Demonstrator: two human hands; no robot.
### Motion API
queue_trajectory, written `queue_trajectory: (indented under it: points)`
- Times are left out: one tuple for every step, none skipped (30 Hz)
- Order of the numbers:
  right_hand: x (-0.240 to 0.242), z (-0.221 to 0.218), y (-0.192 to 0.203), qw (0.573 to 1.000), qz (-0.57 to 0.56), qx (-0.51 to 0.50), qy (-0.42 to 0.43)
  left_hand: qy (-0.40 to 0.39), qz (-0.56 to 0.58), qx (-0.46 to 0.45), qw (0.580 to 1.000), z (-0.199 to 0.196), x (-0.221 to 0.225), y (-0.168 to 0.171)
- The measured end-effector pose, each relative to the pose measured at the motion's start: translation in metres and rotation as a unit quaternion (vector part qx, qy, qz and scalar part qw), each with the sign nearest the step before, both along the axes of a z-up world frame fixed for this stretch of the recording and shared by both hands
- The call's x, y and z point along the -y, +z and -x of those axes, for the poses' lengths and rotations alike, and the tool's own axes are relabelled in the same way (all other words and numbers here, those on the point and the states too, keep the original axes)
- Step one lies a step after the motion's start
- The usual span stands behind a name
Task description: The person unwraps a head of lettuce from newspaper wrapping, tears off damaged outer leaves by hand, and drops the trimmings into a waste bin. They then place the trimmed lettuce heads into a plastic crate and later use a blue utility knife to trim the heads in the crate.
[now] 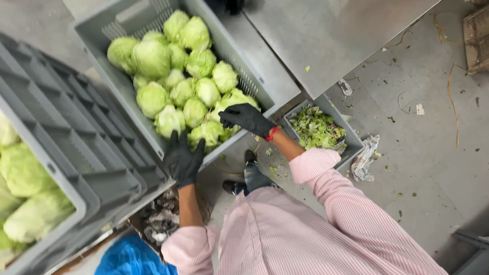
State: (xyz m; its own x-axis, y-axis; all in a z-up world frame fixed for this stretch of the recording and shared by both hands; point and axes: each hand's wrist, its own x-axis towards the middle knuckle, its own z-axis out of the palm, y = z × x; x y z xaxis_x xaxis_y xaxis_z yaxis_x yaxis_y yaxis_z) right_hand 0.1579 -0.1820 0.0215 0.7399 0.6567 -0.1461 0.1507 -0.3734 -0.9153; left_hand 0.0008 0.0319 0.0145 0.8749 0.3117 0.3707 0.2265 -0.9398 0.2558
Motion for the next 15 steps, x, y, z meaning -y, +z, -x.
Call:
queue_trajectory:
  points:
    - [0.003, -0.008, -0.001, 1.0, -0.003, 0.005, -0.007, -0.007, -0.003, 0.005, 1.0, -0.004, -0.001, 0.003]
    - [0.008, -0.011, -0.004, 0.998, -0.045, 0.007, -0.035, 0.011, 0.028, -0.049, 0.998, -0.003, -0.001, 0.005]
    - [0.012, -0.014, -0.009, 0.994, -0.087, 0.009, -0.062, 0.029, 0.058, -0.104, 0.992, -0.002, -0.002, 0.005]
    - [0.017, -0.019, -0.01, 0.994, -0.086, 0.004, -0.066, 0.026, 0.058, -0.109, 0.992, -0.001, -0.002, 0.002]
    - [0.022, -0.023, -0.011, 0.984, -0.002, 0.141, -0.11, 0.032, 0.059, -0.106, 0.992, 0.0, -0.003, -0.001]
    - [0.027, -0.028, -0.01, 0.947, 0.082, 0.274, -0.146, 0.042, 0.061, -0.102, 0.992, 0.001, -0.003, -0.003]
    - [0.03, -0.031, -0.012, 0.948, 0.084, 0.27, -0.144, 0.044, 0.062, -0.106, 0.992, 0.0, -0.001, 0.003]
    - [0.032, -0.037, -0.013, 0.939, 0.06, 0.32, -0.112, 0.041, 0.058, -0.112, 0.991, -0.002, 0.001, 0.01]
    - [0.033, -0.043, -0.014, 0.926, 0.035, 0.368, -0.079, 0.039, 0.055, -0.119, 0.991, -0.004, 0.002, 0.016]
    - [0.031, -0.042, -0.019, 0.928, 0.033, 0.364, -0.074, 0.045, 0.055, -0.123, 0.99, -0.004, 0.004, 0.018]
    - [0.029, -0.041, -0.024, 0.919, 0.108, 0.378, -0.023, 0.048, 0.063, -0.124, 0.989, -0.003, 0.005, 0.019]
    - [0.026, -0.041, -0.029, 0.902, 0.181, 0.392, 0.029, 0.051, 0.071, -0.122, 0.989, -0.003, 0.006, 0.022]
    - [0.025, -0.042, -0.025, 0.903, 0.177, 0.39, 0.035, 0.058, 0.07, -0.125, 0.988, 0.001, 0.005, 0.019]
    - [0.025, -0.045, -0.021, 0.932, 0.186, 0.305, 0.051, 0.055, 0.067, -0.111, 0.99, 0.001, 0.004, 0.016]
    - [0.026, -0.047, -0.017, 0.954, 0.194, 0.218, 0.067, 0.052, 0.063, -0.097, 0.992, 0.002, 0.004, 0.013]
